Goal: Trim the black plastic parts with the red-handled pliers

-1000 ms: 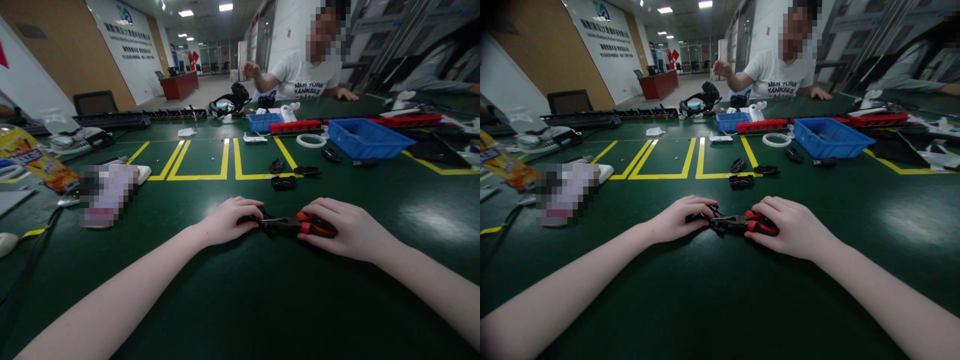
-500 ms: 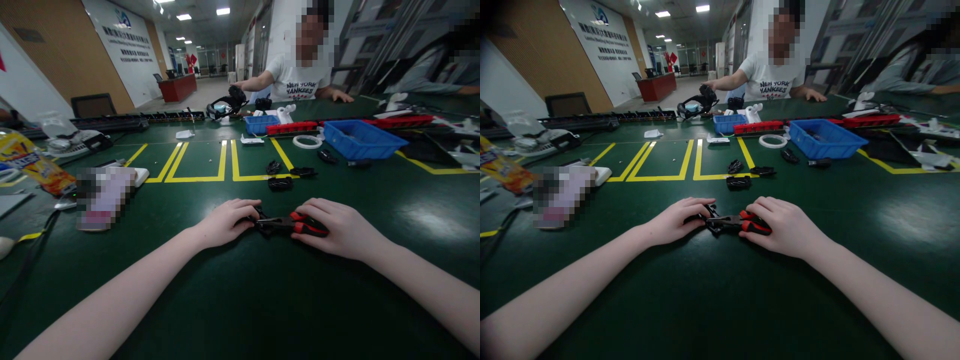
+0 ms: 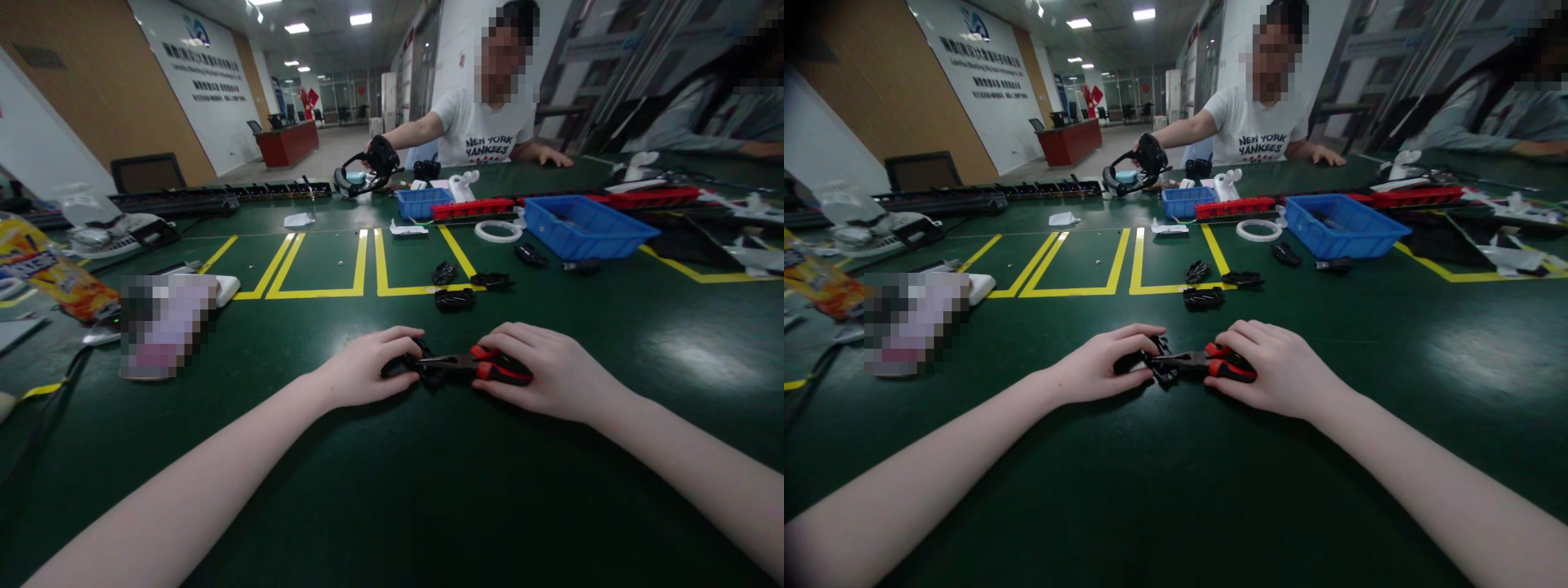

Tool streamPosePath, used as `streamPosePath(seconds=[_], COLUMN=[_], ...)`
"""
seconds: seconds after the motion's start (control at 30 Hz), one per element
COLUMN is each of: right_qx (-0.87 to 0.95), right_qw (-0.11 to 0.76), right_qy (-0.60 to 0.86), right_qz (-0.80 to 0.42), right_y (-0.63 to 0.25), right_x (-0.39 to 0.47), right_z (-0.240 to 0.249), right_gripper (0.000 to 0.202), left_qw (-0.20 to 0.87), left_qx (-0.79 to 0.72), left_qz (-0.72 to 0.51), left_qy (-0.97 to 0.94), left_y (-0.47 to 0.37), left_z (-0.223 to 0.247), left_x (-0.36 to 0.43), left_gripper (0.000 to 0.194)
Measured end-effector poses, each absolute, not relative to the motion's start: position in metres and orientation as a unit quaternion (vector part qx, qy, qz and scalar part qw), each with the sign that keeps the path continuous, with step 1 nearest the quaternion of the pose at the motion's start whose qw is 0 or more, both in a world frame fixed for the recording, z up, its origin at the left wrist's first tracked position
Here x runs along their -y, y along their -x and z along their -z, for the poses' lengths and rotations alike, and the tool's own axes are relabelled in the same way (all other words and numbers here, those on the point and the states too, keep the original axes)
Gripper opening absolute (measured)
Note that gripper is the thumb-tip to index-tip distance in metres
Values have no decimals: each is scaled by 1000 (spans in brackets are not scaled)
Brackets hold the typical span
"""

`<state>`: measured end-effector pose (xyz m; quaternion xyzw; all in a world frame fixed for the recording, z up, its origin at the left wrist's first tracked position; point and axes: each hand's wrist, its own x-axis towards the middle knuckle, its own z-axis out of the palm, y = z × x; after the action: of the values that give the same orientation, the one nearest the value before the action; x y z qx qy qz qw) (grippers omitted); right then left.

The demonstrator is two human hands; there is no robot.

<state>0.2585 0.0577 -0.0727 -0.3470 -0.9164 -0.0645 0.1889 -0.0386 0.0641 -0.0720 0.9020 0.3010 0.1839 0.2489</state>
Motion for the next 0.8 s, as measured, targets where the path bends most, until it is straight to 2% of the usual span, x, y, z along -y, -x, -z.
streamPosePath(seconds=[0.3, 0.8], right_qx=[916, 914], right_qw=[195, 209], right_qy=[342, 335], right_qz=[76, 91], right_y=[-252, -260], right_x=[-55, -57], right_z=[74, 74], right_gripper=[38, 40], left_qw=[252, 270], left_qx=[-336, -326], left_qz=[-182, -175], left_qy=[-889, -889], left_y=[34, 36], left_z=[73, 74], left_x=[-62, -64], left_gripper=[36, 31])
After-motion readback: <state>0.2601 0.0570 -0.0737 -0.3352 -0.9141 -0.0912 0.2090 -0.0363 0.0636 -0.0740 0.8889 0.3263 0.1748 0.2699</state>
